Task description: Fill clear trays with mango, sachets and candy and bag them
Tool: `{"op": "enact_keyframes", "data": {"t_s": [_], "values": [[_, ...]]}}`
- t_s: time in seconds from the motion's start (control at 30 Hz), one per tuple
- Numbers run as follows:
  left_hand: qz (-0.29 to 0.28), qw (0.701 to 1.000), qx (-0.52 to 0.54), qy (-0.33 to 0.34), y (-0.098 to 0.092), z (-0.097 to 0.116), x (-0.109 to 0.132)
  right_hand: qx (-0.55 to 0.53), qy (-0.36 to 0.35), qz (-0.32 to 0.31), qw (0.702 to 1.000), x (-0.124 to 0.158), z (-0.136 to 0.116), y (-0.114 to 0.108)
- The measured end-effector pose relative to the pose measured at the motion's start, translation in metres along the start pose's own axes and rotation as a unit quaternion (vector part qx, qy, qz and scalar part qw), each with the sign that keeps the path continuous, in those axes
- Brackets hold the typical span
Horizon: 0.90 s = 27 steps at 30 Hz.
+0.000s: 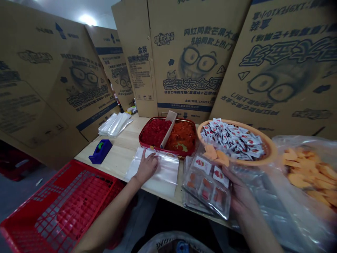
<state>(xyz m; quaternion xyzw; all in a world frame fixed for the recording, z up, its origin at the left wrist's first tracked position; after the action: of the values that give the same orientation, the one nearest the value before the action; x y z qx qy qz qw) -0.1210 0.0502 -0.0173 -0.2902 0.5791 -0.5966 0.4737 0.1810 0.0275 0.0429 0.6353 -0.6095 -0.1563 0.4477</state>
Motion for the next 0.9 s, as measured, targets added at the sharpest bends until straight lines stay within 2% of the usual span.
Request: {"op": "enact_keyframes", "data": {"t_s": [0.1,0.2,0.33,0.5,0.6,0.67,0.73,0.9], "values": [[0.009,0.994,0.094,-0.048,-0.026,0.006,-0.001,-0.008,-0.025,0.017,1.000,0.002,-0.006,0.003],[0.010,0.962,0.251,-0.108,-0.041,0.016,-0.002,-0.025,-0.060,0.034,0.997,0.003,-0.012,0.010],[-0.015,0.891,0.428,-0.149,-0.040,0.035,0.000,-0.059,-0.118,0.066,0.989,0.002,-0.021,0.023],[-0.028,0.813,0.550,-0.190,-0.029,0.061,0.008,-0.059,-0.167,0.055,0.983,-0.003,-0.025,0.029],[-0.028,0.805,0.564,-0.181,-0.028,0.070,0.010,-0.067,-0.209,0.053,0.974,-0.009,-0.027,0.029],[-0.033,0.812,0.559,-0.165,-0.027,0.072,0.011,-0.075,-0.240,0.059,0.966,-0.013,-0.027,0.032],[-0.029,0.818,0.546,-0.179,-0.024,0.073,0.012,-0.082,-0.274,0.056,0.957,-0.017,-0.028,0.038],[-0.001,0.828,0.522,-0.205,-0.023,0.078,0.014,-0.082,-0.307,-0.013,0.948,-0.026,-0.023,0.054]]}}
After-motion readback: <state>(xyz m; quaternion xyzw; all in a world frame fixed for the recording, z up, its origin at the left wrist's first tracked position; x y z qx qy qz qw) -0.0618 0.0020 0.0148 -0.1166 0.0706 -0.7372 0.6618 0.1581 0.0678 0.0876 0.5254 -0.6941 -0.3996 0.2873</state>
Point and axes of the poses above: each hand's wrist, its own x-axis away from the middle knuckle, its own y-axis out of the palm, z = x × y, the point moved 1 cm from there along -x, towards the middle knuckle, and after that the axes turned 13 degrees about -z, right-handed, at the moved point
